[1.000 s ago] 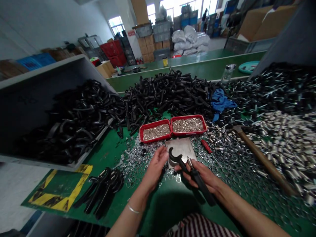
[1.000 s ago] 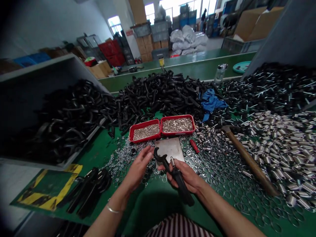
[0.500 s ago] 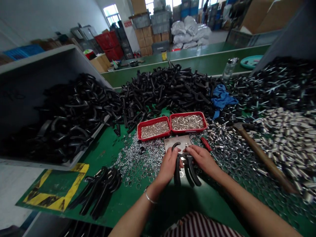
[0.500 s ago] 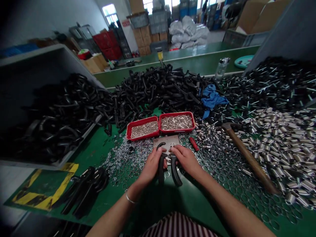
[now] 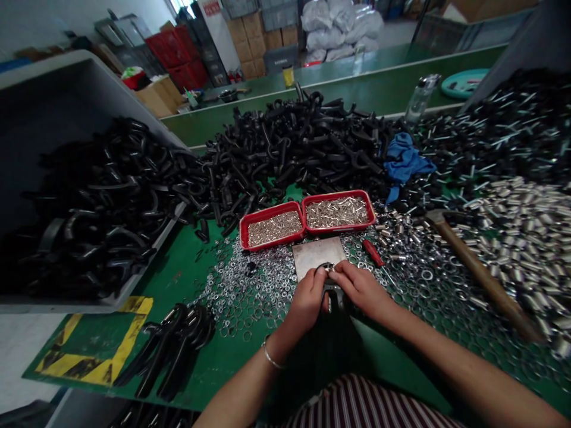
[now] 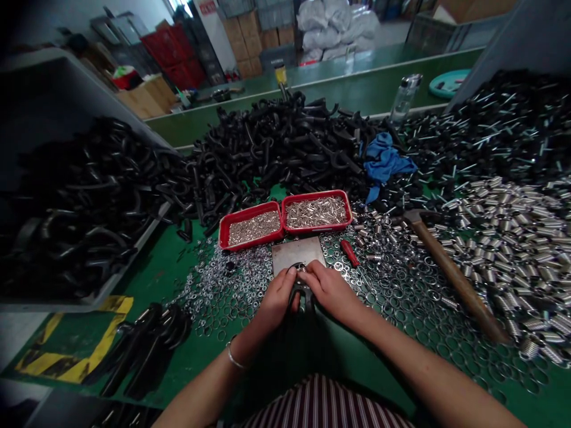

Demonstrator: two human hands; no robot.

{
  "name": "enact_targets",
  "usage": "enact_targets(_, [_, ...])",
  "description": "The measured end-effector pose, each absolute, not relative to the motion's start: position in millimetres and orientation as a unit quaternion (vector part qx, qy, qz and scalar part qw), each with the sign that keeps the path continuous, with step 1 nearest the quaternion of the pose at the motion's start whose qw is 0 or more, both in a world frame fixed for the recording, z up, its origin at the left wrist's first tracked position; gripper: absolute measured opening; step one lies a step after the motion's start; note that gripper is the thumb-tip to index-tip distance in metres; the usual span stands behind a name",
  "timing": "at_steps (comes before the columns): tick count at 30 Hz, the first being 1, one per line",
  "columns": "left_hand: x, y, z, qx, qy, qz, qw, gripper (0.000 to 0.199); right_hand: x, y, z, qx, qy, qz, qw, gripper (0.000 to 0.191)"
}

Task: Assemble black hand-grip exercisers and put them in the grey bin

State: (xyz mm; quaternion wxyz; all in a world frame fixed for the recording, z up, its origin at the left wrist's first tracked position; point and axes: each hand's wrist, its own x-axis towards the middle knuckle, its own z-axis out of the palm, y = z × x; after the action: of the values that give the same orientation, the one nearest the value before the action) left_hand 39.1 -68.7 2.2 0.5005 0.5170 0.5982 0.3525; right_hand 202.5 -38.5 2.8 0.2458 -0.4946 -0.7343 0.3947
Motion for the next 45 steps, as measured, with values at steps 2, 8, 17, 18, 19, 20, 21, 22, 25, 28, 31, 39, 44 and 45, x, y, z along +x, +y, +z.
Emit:
enact_targets(2, [39,-70,6,0.546,0.613,0.331,0.465,0.042,201,-43,1,-0.492,-0.726,0.400,0.268,0.027])
enact_targets(8, [35,-72,12,0.607,0.647,0.281,0.365,0.037,197,-53,5,-0.514,-0.679,0.411,0.325,0.028])
enact_targets(17, [21,-83,17,0.778,0.575,0.169,0.188,0.031,209,-41,34,-0.418,-0.724,0.501,0.222,0.033])
enact_targets(18, [20,-84,21,0.781,0.566,0.164,0.207,0.032,211,-42,38,-0.402,-0.724,0.520,0.210,0.034])
enact_targets(19, [19,-85,25,0.777,0.561,0.161,0.236,0.034,212,-45,41,-0.392,-0.722,0.533,0.201,0.034])
enact_targets(20, [18,-87,30,0.768,0.557,0.158,0.273,0.038,213,-48,45,-0.389,-0.721,0.540,0.194,0.034])
enact_targets(21, [18,-89,36,0.759,0.551,0.156,0.311,0.044,213,-53,48,-0.391,-0.721,0.541,0.189,0.033])
enact_targets(22, [17,-92,41,0.751,0.542,0.150,0.346,0.054,214,-58,50,-0.395,-0.723,0.536,0.184,0.033])
enact_targets(25, [17,-94,54,0.743,0.532,0.130,0.385,0.079,212,-69,51,-0.401,-0.736,0.519,0.171,0.032])
enact_targets(28, [15,-77,53,0.753,0.544,0.113,0.352,0.077,207,-62,43,-0.420,-0.741,0.498,0.163,0.033])
enact_targets(31, [11,-41,40,0.776,0.528,0.108,0.327,0.070,202,-28,34,-0.458,-0.768,0.423,0.148,0.031])
enact_targets(39, [3,32,36,0.828,0.536,0.110,0.124,0.028,237,92,28,-0.489,-0.847,0.083,0.193,0.023])
enact_targets(44, [16,91,51,0.854,0.517,0.051,0.018,0.022,221,116,24,-0.476,-0.874,-0.009,0.101,0.029])
enact_targets(45, [21,101,49,0.864,0.502,0.033,0.005,0.022,214,118,24,-0.473,-0.877,-0.017,0.087,0.027])
